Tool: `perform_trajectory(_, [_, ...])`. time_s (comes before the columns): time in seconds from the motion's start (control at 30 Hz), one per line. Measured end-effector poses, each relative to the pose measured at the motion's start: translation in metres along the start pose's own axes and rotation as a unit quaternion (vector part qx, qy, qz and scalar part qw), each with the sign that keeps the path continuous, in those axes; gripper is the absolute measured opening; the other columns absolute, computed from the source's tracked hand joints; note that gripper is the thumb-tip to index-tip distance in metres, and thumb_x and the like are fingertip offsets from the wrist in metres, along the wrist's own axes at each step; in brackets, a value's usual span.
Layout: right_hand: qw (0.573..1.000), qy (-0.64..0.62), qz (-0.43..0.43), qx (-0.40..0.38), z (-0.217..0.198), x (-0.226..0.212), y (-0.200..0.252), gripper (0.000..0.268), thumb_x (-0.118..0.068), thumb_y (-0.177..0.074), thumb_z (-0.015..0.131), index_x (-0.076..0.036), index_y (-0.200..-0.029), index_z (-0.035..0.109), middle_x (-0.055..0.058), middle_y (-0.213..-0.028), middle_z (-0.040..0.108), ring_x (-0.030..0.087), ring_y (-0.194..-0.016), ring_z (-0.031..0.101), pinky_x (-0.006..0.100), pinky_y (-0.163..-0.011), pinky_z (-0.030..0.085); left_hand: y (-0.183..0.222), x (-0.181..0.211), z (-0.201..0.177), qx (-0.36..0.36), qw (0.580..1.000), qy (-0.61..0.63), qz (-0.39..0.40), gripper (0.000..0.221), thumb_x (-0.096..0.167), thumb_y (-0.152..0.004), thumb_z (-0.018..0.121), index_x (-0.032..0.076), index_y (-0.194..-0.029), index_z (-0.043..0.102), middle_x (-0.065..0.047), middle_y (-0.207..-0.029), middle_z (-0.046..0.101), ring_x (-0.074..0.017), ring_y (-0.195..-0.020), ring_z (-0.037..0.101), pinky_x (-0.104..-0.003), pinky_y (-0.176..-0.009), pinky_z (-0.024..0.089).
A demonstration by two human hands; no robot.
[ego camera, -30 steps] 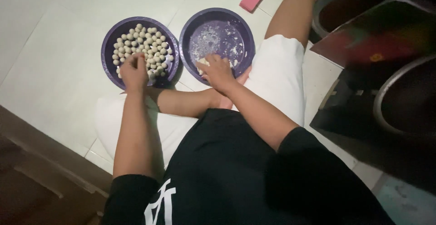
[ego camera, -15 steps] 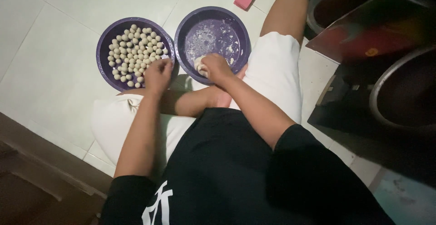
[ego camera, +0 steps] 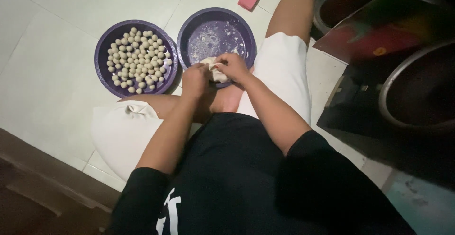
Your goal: Rolling small pieces of dough into balls and placing them in a bowl.
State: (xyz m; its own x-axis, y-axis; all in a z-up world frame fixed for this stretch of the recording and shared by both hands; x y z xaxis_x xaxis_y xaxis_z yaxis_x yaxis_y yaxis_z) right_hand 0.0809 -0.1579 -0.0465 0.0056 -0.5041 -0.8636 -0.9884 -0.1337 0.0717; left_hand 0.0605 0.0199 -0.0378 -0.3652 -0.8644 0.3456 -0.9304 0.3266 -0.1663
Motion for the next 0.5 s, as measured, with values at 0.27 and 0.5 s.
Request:
perform_trajectory(0.27, [0.933, -0.291, 0.209, 0.025, -0.002, 0.023, 0.001, 0.036, -0.036, -0.094, 0.077, -0.01, -0.118, 0.074, 0.009, -0.096, 0.077, 0.015, -0.087, 0.074, 0.032, -0.079, 0.06, 0.011, -0.016, -0.006, -0.023, 0.999, 0.044, -0.019, 0.02, 0.029, -0.086, 0.077, 0.012, -0.096, 0.076, -0.009, -0.102, 0.075, -0.0316, -0.096, 0.072, -0.041, -0.081, 0.054])
perform_trajectory(0.5, [0.86, -0.484, 0.158, -0.037, -0.02, -0.048, 0.023, 0.043, 0.004, -0.089, 0.069, 0.001, -0.132, 0.063, 0.003, -0.106, 0.074, 0.007, -0.091, 0.071, 0.019, -0.085, 0.058, 0.003, -0.004, -0.016, 0.087, 0.974, 0.196, -0.072, 0.032, 0.025, -0.093, 0.072, 0.011, -0.123, 0.072, -0.016, -0.114, 0.069, -0.0343, -0.114, 0.065, -0.043, -0.096, 0.051])
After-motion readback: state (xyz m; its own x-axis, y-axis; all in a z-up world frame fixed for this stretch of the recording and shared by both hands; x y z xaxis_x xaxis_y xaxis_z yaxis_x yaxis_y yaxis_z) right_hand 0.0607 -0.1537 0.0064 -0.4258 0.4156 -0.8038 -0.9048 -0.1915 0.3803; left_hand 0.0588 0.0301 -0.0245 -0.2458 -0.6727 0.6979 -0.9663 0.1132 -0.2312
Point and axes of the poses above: each hand's wrist, its own y-axis away from the middle knuckle, its own z-axis out of the palm, x = y × z, the point moved 4 cm from there along -y, towards the middle knuckle
